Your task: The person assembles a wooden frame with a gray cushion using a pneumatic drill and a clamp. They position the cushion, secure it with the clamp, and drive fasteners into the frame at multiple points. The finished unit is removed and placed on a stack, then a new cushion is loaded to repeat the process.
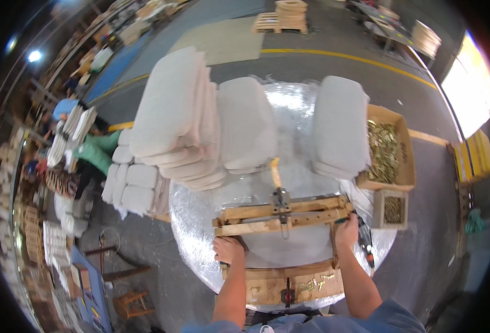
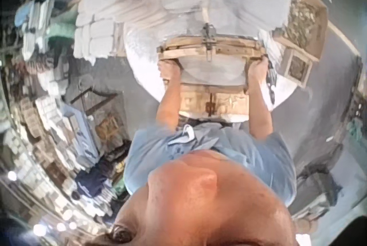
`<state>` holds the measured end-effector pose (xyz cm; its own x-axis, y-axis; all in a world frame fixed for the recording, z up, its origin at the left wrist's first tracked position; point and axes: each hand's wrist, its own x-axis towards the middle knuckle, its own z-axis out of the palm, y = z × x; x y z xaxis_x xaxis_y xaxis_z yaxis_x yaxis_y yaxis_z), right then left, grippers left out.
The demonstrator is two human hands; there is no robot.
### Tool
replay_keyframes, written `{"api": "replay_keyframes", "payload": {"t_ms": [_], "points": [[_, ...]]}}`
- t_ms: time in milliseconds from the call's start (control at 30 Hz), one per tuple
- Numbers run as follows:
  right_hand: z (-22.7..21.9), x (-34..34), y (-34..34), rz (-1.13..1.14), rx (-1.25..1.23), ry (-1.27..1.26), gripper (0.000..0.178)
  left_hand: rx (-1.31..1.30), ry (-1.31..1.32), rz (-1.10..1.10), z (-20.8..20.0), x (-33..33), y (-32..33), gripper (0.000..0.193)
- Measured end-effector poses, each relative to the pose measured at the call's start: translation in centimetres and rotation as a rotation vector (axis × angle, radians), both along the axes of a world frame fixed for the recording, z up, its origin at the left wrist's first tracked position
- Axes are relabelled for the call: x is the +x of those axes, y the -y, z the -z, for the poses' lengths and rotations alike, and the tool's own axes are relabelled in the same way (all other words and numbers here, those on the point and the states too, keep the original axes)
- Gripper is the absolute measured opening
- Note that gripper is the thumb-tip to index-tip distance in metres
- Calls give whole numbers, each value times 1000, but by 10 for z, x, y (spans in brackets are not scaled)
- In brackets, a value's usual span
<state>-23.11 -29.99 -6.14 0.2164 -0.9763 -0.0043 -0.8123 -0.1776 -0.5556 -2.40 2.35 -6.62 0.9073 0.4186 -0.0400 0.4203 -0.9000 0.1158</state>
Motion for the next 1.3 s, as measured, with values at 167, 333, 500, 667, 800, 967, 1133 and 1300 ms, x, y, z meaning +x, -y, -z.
{"api": "replay_keyframes", "payload": {"t_ms": [167,333,500,667,800,967,1133,1300], "points": [[-1,-11,2,3,14,177,19,-298,103,1,-22,-11,-14,42],[18,-69,-6,-10,116,692,14,-1620,509,97,-242,-82,7,69],[10,-178,-88,-27,95,699,11,-2127,923,1525,-485,-230,-22,85],[55,-249,-142,-45,202,592,10,-2371,1075,1709,-537,-354,3,71],[59,-259,-125,-132,278,534,10,-2425,1008,1729,-534,-389,1,67],[51,-269,-123,-215,280,545,10,-2455,918,1735,-526,-409,0,61],[43,-269,-133,-295,154,530,12,-2583,855,1782,-529,-405,-1,52],[51,-264,-134,-283,129,497,12,-2562,927,1844,-529,-397,7,54]]}}
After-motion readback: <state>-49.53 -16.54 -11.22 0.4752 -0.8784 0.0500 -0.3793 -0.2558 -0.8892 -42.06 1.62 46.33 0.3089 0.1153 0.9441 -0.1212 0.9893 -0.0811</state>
